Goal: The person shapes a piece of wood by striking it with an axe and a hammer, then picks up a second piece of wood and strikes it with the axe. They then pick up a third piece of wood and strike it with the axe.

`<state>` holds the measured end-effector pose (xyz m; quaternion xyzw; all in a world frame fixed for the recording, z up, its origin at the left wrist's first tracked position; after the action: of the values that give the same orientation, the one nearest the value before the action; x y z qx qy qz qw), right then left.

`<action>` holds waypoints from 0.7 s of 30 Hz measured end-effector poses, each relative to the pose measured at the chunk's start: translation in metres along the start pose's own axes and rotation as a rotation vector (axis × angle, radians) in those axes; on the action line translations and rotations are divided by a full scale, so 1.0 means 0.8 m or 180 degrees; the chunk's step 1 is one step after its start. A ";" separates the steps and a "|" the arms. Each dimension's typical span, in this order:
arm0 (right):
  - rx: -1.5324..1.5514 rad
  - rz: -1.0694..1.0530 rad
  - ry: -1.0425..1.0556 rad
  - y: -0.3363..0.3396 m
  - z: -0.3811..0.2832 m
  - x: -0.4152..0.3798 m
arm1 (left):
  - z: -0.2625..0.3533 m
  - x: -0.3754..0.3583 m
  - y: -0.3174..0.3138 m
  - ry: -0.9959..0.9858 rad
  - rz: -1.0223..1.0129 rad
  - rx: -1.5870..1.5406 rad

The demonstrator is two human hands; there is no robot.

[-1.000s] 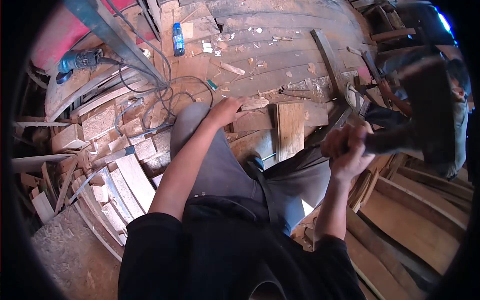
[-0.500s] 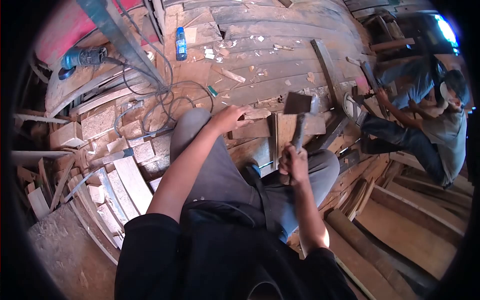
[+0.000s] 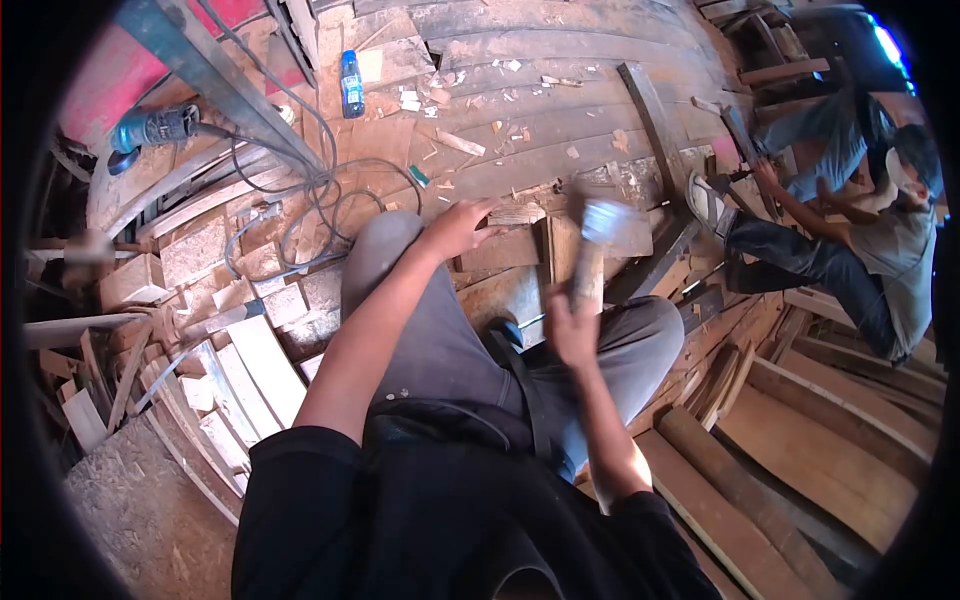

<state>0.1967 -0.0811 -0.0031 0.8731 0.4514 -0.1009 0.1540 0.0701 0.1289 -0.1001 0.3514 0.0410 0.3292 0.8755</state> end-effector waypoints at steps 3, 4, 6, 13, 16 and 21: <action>0.0753 -0.0334 -0.0822 -0.005 0.015 0.001 | 0.005 0.000 -0.001 0.0043 -0.0063 0.0087; 0.0922 -0.0350 -0.0881 0.001 0.007 0.001 | 0.008 0.000 -0.002 0.0141 -0.0098 0.0109; 0.0902 -0.0133 -0.0576 0.016 -0.011 0.001 | 0.001 -0.001 -0.009 0.0028 -0.0045 0.0076; 0.1351 -0.0439 0.2187 0.040 -0.237 -0.027 | 0.012 -0.004 0.000 -0.0057 -0.0046 0.0122; 0.1693 -0.0838 0.2662 0.036 -0.246 -0.028 | 0.012 -0.006 0.002 -0.0059 -0.0012 0.0098; 0.0308 0.0249 0.0978 -0.015 -0.070 -0.019 | 0.004 -0.009 0.000 -0.0148 0.0064 -0.0010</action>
<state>0.1805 -0.0657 0.0515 0.9015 0.4300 0.0182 0.0448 0.0651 0.1231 -0.0989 0.3579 0.0166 0.3297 0.8734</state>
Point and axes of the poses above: each hand's wrist, its own x-axis towards the middle knuckle, its own y-axis out of the back of the hand, z = x × y, the point moved 1 cm from there along x, towards the middle knuckle, and after that the axes turned 11 degrees about x, right-handed, at the moved point
